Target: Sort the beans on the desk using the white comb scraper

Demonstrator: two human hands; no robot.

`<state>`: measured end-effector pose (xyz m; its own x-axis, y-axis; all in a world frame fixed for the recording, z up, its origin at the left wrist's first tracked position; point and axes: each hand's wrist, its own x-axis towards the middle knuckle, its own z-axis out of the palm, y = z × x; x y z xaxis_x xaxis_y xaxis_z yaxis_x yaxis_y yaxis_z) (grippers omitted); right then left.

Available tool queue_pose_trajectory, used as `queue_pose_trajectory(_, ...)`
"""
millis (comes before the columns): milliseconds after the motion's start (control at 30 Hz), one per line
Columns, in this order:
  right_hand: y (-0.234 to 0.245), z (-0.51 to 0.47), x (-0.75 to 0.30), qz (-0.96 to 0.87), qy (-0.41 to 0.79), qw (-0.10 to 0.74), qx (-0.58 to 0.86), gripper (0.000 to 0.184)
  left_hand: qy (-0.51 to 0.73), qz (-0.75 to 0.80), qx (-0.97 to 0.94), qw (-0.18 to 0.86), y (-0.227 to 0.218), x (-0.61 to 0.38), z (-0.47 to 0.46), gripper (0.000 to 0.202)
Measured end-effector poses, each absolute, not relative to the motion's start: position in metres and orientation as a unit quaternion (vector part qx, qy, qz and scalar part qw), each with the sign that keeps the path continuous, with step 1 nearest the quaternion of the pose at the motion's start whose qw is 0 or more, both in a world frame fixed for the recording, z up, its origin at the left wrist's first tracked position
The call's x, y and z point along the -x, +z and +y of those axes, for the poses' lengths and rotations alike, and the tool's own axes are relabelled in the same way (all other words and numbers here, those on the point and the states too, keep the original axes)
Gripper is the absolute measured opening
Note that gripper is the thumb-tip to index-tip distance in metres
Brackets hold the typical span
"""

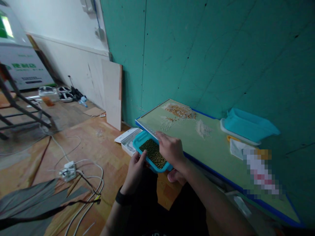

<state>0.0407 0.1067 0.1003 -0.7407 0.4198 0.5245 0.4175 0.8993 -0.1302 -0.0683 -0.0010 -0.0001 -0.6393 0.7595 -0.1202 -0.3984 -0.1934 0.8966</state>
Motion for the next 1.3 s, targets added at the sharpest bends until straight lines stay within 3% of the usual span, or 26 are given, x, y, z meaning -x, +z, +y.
queue_pose_trajectory(233, 0.108, 0.118, 0.007, -0.927, -0.071, 0.185, 0.319, 0.041, 0.745, 0.507, -0.184, 0.393, 0.000, 0.067, -0.002, 0.046)
queue_pose_trajectory(600, 0.117, 0.136, 0.058, -0.903, -0.084, 0.186, 0.378, 0.033, 0.741, 0.521, -0.194, 0.377, -0.010, 0.063, 0.000, 0.045)
queue_pose_trajectory(1300, 0.127, 0.107, -0.021, -0.904, -0.092, 0.122, 0.399, 0.029, 0.736, 0.523, -0.189, 0.385, -0.007, 0.060, -0.002, 0.044)
